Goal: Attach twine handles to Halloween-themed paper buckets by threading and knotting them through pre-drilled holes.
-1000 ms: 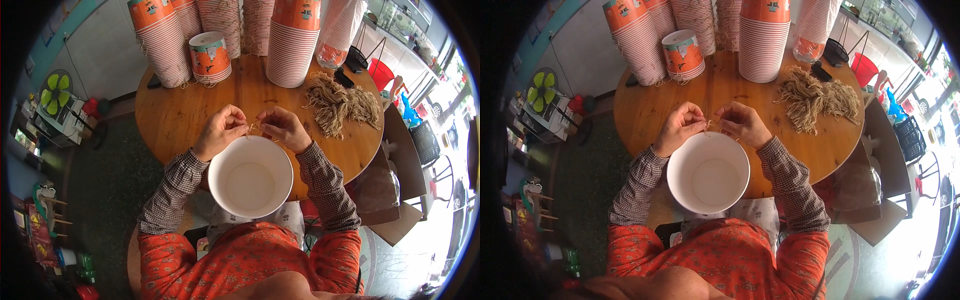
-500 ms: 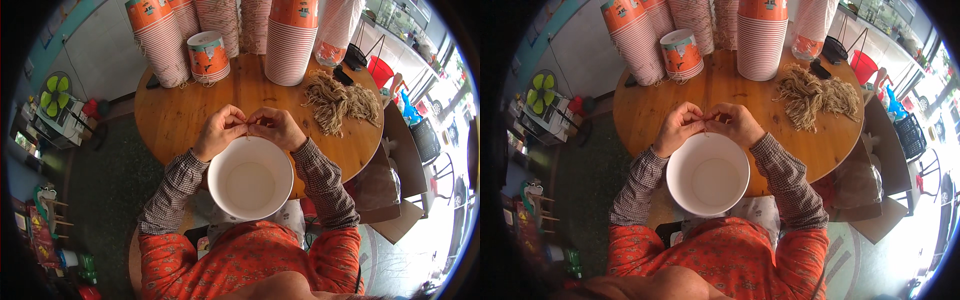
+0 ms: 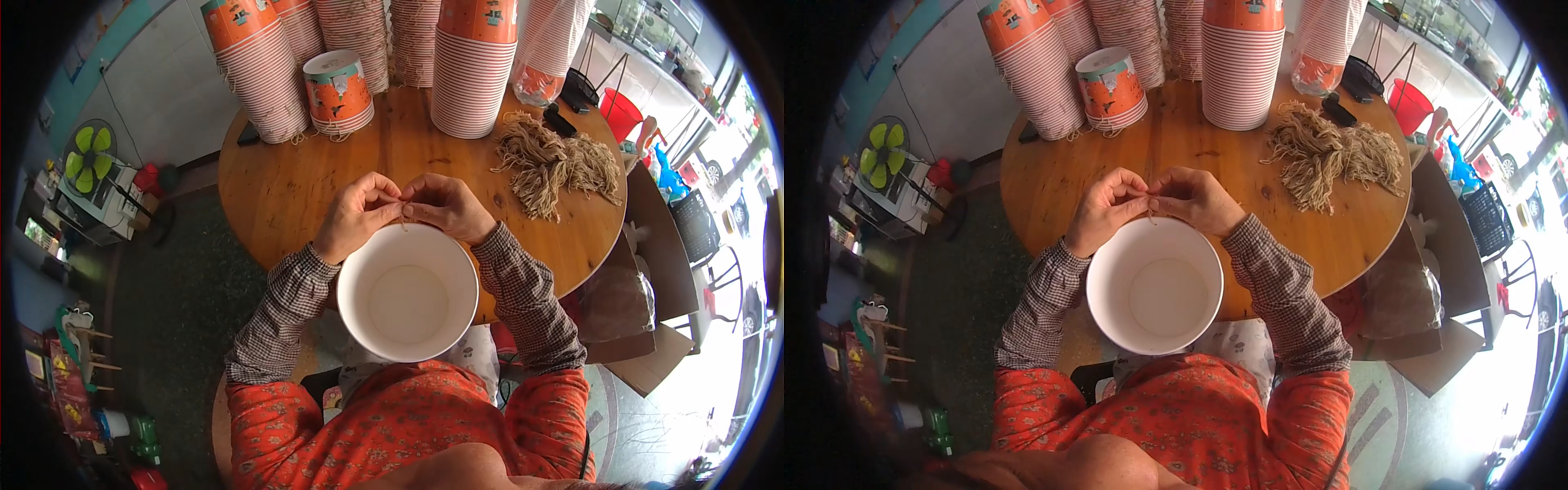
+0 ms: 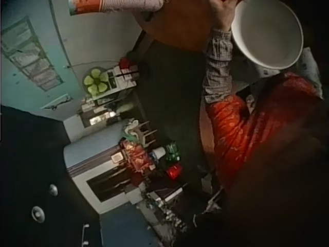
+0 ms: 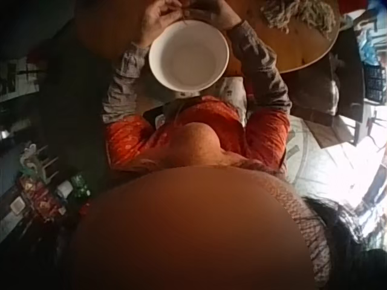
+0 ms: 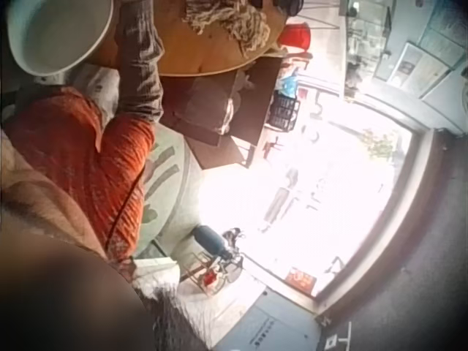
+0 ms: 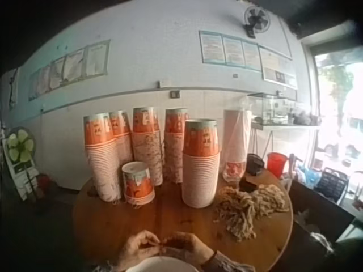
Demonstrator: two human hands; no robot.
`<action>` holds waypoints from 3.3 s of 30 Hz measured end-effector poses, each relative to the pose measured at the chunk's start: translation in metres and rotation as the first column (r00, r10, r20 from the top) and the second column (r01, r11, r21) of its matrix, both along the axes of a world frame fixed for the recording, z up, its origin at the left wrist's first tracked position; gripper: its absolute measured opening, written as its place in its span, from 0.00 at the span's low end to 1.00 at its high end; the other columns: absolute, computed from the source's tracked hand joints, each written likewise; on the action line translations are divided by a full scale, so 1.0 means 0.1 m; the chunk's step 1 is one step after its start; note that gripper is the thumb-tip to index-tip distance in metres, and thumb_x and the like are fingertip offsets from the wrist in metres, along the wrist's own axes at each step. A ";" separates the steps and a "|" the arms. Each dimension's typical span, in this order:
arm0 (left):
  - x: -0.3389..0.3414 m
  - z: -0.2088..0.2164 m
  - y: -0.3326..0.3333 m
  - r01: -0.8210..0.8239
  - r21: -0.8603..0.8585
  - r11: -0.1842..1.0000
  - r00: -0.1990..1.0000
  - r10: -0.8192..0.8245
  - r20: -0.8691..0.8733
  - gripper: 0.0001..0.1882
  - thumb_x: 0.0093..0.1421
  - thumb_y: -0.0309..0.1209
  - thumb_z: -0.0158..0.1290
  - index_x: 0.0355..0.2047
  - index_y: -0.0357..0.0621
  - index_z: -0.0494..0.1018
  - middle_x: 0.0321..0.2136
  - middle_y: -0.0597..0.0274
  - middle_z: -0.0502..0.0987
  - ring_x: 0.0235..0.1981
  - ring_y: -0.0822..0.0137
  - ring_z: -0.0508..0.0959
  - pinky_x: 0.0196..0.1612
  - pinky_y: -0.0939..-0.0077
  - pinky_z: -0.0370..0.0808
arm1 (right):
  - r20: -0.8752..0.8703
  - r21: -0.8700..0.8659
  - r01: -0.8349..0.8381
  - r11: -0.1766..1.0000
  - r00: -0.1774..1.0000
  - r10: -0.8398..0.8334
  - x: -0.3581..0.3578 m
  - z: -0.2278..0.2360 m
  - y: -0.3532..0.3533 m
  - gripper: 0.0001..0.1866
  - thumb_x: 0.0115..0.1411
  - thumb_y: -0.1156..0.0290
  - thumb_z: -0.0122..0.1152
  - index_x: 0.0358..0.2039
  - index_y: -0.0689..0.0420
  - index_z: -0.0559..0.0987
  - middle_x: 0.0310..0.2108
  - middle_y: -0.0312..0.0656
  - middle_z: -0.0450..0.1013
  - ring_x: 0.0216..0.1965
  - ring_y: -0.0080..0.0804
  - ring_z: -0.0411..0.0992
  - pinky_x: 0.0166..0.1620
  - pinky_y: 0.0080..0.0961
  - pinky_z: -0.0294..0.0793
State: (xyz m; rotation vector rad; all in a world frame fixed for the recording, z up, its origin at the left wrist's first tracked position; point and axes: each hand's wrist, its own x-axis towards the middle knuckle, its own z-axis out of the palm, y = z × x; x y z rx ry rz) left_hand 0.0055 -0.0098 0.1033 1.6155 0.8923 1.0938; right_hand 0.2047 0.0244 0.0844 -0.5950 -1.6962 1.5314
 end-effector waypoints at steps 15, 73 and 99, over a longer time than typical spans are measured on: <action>-0.02 0.07 0.00 -0.035 -0.033 0.999 0.989 0.029 -0.148 0.09 0.61 0.27 0.54 0.38 0.33 0.75 0.28 0.65 0.78 0.28 0.79 0.77 0.33 0.84 0.75 | 0.279 0.257 0.106 0.961 0.944 -0.179 0.16 0.26 -0.03 0.06 0.59 0.75 0.58 0.36 0.63 0.77 0.26 0.34 0.75 0.26 0.17 0.75 0.28 0.14 0.74; -0.03 0.19 0.03 0.154 -0.403 0.902 0.976 -0.075 0.205 0.09 0.63 0.30 0.53 0.35 0.34 0.73 0.26 0.60 0.77 0.16 0.82 0.67 0.19 0.90 0.66 | 0.026 -0.013 0.114 0.993 0.993 -0.113 0.03 0.26 -0.18 0.11 0.60 0.71 0.60 0.42 0.62 0.76 0.24 0.31 0.73 0.22 0.16 0.71 0.23 0.14 0.70; 0.04 0.08 0.02 0.011 -0.226 0.974 1.000 -0.008 0.015 0.09 0.63 0.29 0.52 0.34 0.34 0.72 0.24 0.62 0.76 0.20 0.77 0.74 0.26 0.84 0.74 | 0.144 0.732 0.201 0.651 0.888 -0.437 0.12 0.28 -0.22 0.03 0.53 0.77 0.60 0.30 0.60 0.77 0.26 0.45 0.73 0.27 0.40 0.75 0.30 0.30 0.75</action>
